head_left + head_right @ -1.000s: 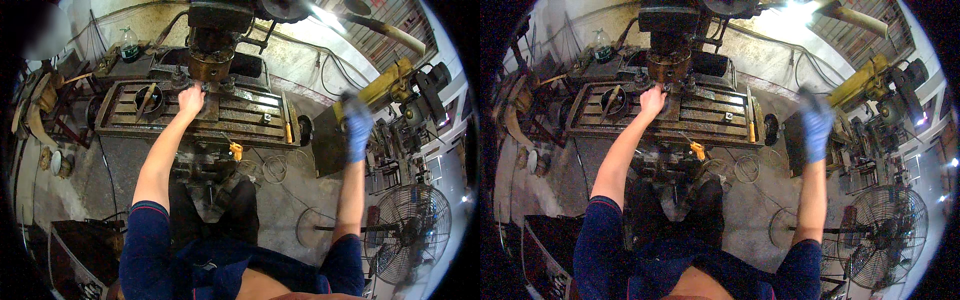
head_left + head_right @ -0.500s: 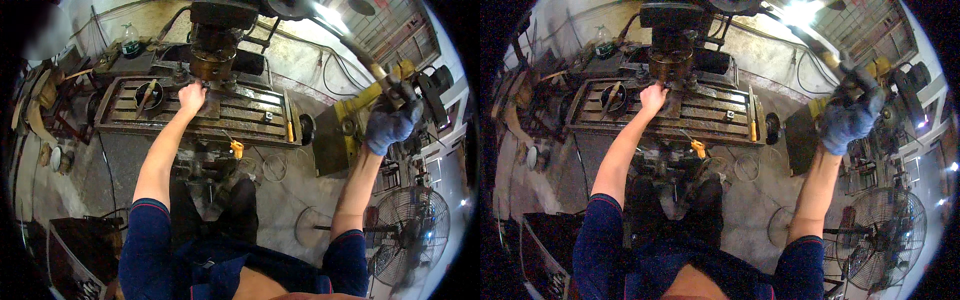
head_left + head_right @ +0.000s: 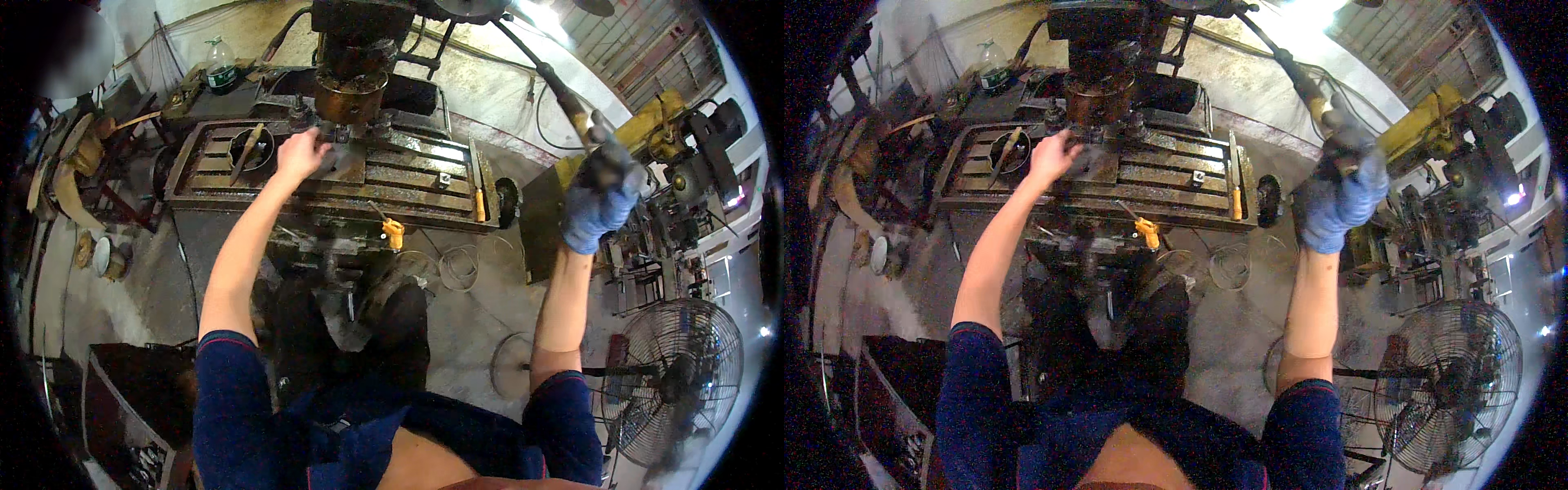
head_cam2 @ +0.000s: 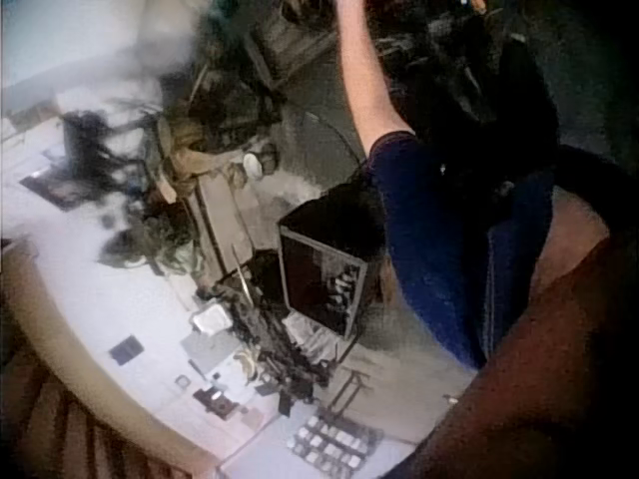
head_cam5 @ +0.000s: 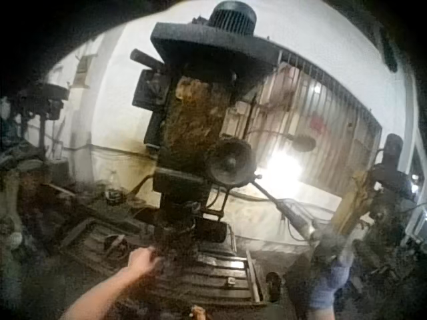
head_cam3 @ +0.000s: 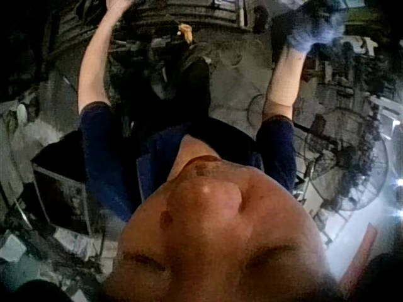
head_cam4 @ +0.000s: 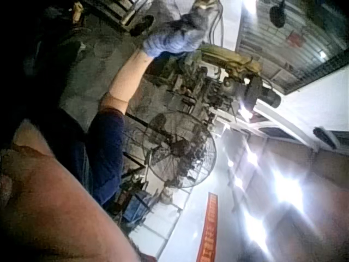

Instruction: The person deburrs small metal parts with a tool. They pick the parts from a container and place them on the table of a machine.

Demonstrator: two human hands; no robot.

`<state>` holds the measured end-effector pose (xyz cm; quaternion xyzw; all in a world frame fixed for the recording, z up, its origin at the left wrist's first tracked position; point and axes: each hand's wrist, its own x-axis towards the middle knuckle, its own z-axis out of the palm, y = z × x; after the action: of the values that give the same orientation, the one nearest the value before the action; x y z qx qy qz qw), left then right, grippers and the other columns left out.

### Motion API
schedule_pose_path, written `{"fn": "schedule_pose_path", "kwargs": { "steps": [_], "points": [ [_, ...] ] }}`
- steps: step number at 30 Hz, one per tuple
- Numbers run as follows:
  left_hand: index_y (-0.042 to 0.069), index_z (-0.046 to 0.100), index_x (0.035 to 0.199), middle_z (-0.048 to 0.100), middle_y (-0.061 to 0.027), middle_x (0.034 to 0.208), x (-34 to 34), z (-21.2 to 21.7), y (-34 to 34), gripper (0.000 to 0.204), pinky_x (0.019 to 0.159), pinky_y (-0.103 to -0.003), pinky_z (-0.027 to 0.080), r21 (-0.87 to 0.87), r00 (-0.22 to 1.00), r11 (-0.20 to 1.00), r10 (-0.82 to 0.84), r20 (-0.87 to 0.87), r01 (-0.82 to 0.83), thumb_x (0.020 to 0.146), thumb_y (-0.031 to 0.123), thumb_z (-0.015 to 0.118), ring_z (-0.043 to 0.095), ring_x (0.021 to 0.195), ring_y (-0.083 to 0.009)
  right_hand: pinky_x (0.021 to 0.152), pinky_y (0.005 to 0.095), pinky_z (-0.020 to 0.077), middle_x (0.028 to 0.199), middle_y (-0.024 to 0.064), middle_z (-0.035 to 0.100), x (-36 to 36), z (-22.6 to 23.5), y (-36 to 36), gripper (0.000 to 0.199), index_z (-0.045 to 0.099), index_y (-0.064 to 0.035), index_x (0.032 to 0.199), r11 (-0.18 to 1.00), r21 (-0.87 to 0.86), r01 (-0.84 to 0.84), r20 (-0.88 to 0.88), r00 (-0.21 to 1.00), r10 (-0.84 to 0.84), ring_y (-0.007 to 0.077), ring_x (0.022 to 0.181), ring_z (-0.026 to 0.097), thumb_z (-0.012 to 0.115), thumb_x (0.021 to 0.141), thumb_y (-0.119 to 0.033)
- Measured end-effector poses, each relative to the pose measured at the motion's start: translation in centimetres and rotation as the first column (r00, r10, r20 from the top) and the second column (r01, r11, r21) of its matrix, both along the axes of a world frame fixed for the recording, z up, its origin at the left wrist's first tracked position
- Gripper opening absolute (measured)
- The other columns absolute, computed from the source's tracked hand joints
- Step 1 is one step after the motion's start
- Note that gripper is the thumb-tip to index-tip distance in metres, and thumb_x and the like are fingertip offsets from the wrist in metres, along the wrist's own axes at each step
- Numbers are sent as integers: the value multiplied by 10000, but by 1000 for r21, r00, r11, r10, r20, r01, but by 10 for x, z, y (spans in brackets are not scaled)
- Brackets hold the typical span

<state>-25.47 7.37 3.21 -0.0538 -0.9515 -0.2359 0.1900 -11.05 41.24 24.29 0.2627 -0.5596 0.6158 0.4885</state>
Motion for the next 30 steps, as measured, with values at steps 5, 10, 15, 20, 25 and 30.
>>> {"fn": "schedule_pose_path", "kwargs": {
  "steps": [5, 10, 15, 20, 25, 30],
  "points": [
    [101, 575, 979, 625, -103, 840, 68, 29, -62, 266, 664, -404, 458, -3, 958, 985, 170, -230, -175, 798, 295, 584, 599, 761, -302, 789, 352, 409, 909, 170, 624, -2, -10, 13, 360, 588, 18, 764, 957, 175, 229, -67, 973, -221, 241, 888, 573, 457, 860, -303],
    [102, 520, 1103, 584, -139, 904, 90, 10, -116, 377, 708, -427, 430, -219, 922, 923, 246, -300, -317, 810, 334, 571, 591, 727, -315, 737, 326, 401, 884, 166, 633, -4, -11, 9, 367, 621, 10, 816, 999, -21, 31, -26, 999, -32, 206, 793, 560, 506, 844, -337],
    [103, 490, 1153, 615, -151, 829, 81, -10, -124, 384, 709, -421, 430, -405, 983, 899, 117, -143, -166, 819, 283, 551, 596, 713, -317, 717, 325, 400, 862, 146, 632, -5, -10, 12, 359, 611, -1, 795, 1000, 11, -21, -46, 999, 22, 188, 762, 549, 504, 854, -338],
    [28, 584, 1034, 614, -139, 681, 78, -14, -122, 273, 559, -361, 461, 134, 960, 971, 217, -175, -195, 860, 224, 508, 605, 613, -264, 744, 336, 400, 846, 139, 625, -2, -9, 3, 377, 587, -5, 751, 991, -22, 131, 7, 991, -131, 184, 759, 548, 472, 877, -341],
    [-8, 567, 1082, 565, -57, 572, 64, -2, -51, 287, 432, -268, 422, 663, 996, 746, -90, 9, 61, 889, 188, 488, 525, 437, -115, 802, 355, 394, 827, 142, 618, -1, -6, 4, 388, 571, -3, 723, 1000, -23, 17, -56, 998, -18, 212, 791, 558, 442, 891, -329],
    [6, 587, 1048, 597, -112, 619, 8, -24, -20, 278, 516, -319, 458, 647, 999, 760, -35, -39, 52, 875, 201, 489, 581, 494, -184, 988, 383, 321, 1000, 178, 606, -6, -14, 21, 364, 593, 2, 887, 995, 64, -78, -2, 997, 78, 317, 1063, 519, 447, 862, -331]
  ]
}}
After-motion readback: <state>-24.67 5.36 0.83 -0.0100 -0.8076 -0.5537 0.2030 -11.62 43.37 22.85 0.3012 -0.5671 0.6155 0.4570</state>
